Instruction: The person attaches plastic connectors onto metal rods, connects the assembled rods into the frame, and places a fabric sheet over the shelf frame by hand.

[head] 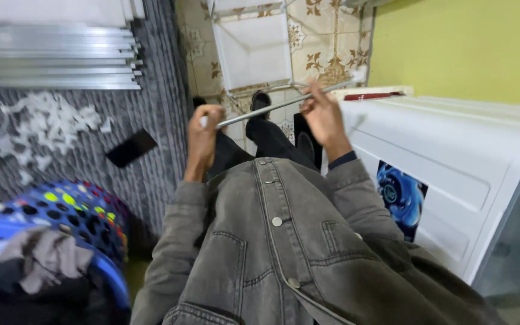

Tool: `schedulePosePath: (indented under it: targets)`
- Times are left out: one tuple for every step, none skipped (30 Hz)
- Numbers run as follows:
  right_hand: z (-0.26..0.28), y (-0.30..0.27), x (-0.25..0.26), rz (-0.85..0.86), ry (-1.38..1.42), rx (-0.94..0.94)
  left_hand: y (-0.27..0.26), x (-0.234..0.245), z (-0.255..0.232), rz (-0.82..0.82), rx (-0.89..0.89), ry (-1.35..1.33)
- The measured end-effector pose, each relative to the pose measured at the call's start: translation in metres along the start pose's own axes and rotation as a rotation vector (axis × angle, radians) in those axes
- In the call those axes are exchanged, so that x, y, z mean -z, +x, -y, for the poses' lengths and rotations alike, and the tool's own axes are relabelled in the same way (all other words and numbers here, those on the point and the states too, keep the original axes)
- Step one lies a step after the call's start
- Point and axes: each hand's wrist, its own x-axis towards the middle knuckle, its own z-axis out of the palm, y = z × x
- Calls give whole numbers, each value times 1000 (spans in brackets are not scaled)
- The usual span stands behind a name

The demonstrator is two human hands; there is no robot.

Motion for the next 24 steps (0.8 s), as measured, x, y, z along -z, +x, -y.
schedulePosePath:
  targets:
    - [-9, 0, -7, 24, -56, -55, 1, -14, 16, 20, -1, 62]
    - [-17, -2, -11, 53, -117, -121, 2, -26, 33, 16, -28, 117]
    - [-23, -5, -11, 31, -315, -193, 7, -39, 51, 12, -53, 174]
    - [-34, -1, -15, 29, -510, -261, 14, -49, 69, 0, -74, 106]
    - [-45, 2, -16, 35, -709, -323, 22, -58, 87, -12, -98, 40]
    - [-57, 1, -15, -2, -925, -229, 29, -63, 104, -80, -96, 22]
    - [-68, 0, -15, -33, -1137, -123, 38, -65, 120, -149, -94, 4]
    - [-74, 1, -14, -68, -1345, 3, 44, -67, 136, -207, -95, -18]
    - [-77, 1, -12, 50, -1415, 185, 44, -65, 149, -228, -85, -24]
    - [-78, 1, -10, 168, -1471, 377, 46, -63, 162, -240, -79, -34]
    - [-79, 6, -9, 292, -1512, 571, 48, -62, 173, -253, -73, -44]
    - [-83, 11, -8, 383, -1541, 614, 47, -62, 185, -267, -52, 41]
    - [-89, 20, -6, 476, -1566, 656, 48, -62, 195, -280, -31, 126]
    - [-96, 29, -3, 560, -1594, 697, 49, -62, 205, -280, -8, 207]
    - [-106, 40, 1, 578, -1598, 529, 52, -62, 215, -257, 13, 165]
    - [-114, 53, 5, 602, -1602, 364, 57, -66, 225, -241, 30, 113]
    - [-120, 63, 12, 622, -1599, 198, 61, -66, 233, -224, 47, 61]
    - [-125, 76, 17, 687, -1603, 235, 68, -63, 239, -205, 38, 54]
    - [-129, 87, 21, 753, -1606, 270, 74, -58, 243, -185, 28, 48]
    - [-134, 96, 25, 818, -1607, 303, 78, -53, 246, -164, 19, 40]
    - [-137, 104, 29, 846, -1621, 257, 79, -45, 249, -110, 44, 14]
    - [-139, 113, 32, 874, -1635, 218, 81, -33, 252, -54, 60, -10]
    - [-142, 122, 35, 902, -1648, 178, 84, -22, 257, 2, 76, -34]
    - [-149, 129, 38, 910, -1682, 214, 90, -13, 266, 38, 93, -212]
